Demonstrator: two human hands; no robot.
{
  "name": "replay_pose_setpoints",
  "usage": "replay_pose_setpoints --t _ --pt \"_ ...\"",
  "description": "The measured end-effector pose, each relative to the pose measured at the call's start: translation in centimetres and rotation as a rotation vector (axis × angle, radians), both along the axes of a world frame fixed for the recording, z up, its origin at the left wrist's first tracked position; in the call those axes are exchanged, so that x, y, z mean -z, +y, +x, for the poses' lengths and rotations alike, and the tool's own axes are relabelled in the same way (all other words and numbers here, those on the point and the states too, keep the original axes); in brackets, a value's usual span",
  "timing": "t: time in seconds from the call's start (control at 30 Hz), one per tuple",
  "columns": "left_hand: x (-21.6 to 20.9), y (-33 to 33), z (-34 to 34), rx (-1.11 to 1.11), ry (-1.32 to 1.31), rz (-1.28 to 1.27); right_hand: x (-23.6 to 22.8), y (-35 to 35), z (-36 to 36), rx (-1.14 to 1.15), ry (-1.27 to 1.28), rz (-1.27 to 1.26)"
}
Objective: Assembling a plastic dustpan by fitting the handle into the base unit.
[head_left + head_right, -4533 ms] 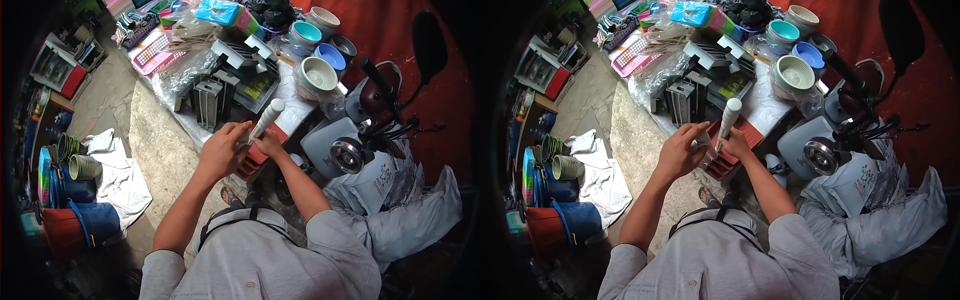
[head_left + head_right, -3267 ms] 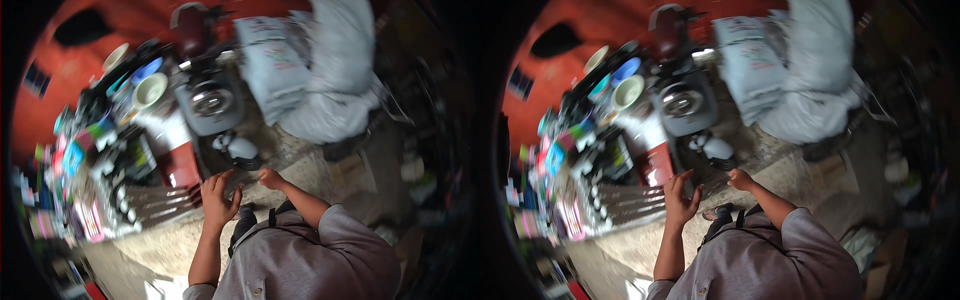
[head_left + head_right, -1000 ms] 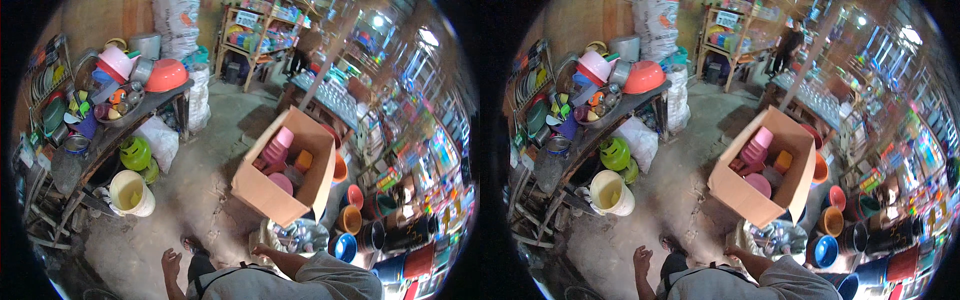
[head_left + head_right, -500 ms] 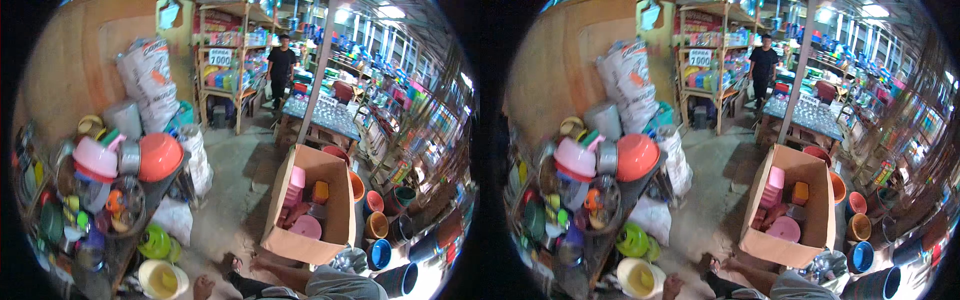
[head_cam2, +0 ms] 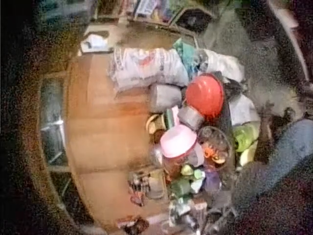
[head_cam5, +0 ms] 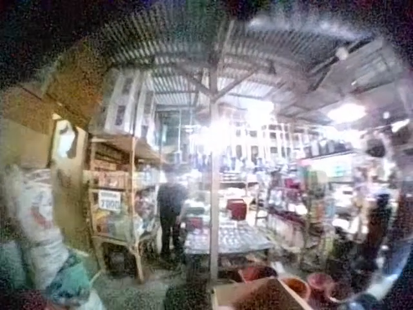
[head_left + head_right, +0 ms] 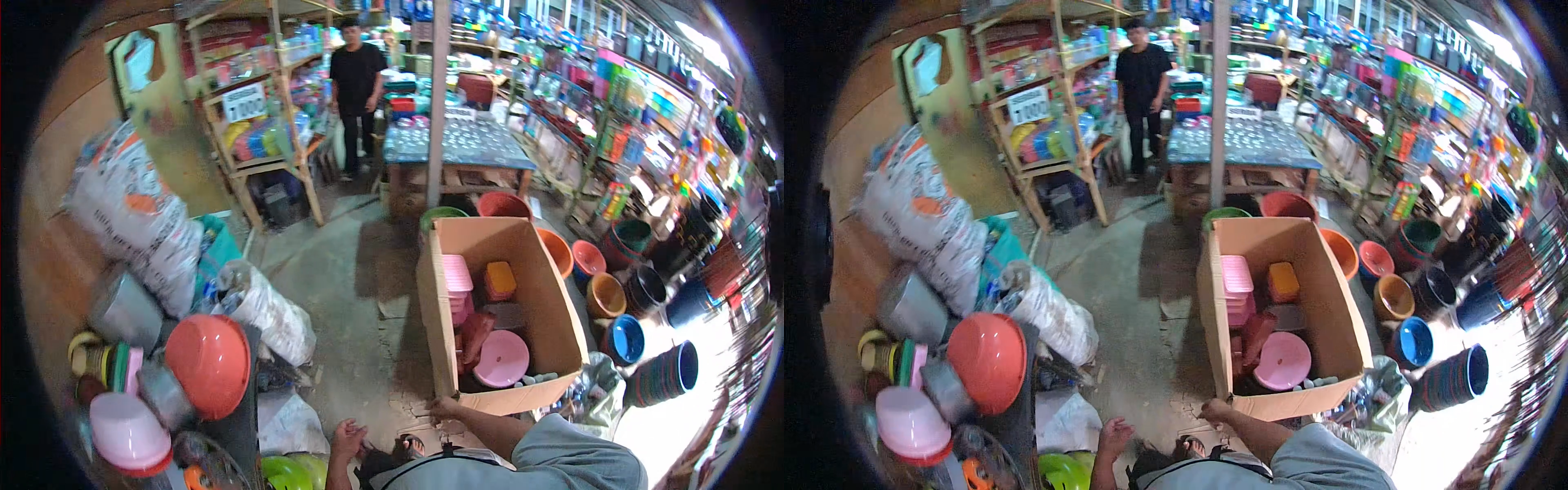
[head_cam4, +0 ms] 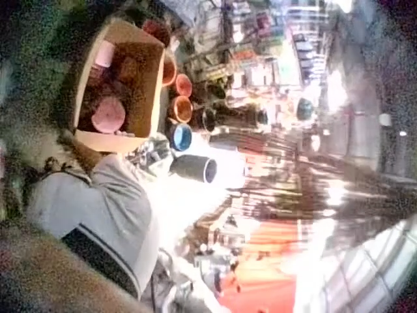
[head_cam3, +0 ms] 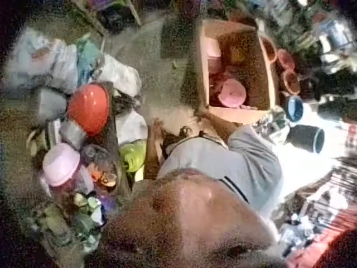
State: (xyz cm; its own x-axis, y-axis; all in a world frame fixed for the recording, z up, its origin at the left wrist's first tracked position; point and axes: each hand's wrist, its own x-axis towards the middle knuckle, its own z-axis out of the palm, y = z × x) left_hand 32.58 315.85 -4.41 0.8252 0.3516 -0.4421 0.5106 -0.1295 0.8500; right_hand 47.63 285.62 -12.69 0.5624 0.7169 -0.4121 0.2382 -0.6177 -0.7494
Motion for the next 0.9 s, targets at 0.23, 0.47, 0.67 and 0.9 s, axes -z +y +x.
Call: replay_pose_setpoints --t 0.23,0.47,0.67,0.9 --pt "1.3 2.4 13.8 0.217 -0.049 -0.194 -2.4 -2.2 3.5 0.846 0.123 -0.21" --pt "-2.2 3.1 30.1 0.708 0.09 -0.103 -6.6 -0.6 11.6 1.445 0.325 0.033" --pt "-4.3 0.9 43.7 1.002 0.098 -0.01 -8.0 0.9 14.1 1.553 0.157 0.036" --pt "-2.2 -6.5 50.9 1.204 0.159 0.06 -6.1 -0.1 12.1 1.851 0.247 0.042"
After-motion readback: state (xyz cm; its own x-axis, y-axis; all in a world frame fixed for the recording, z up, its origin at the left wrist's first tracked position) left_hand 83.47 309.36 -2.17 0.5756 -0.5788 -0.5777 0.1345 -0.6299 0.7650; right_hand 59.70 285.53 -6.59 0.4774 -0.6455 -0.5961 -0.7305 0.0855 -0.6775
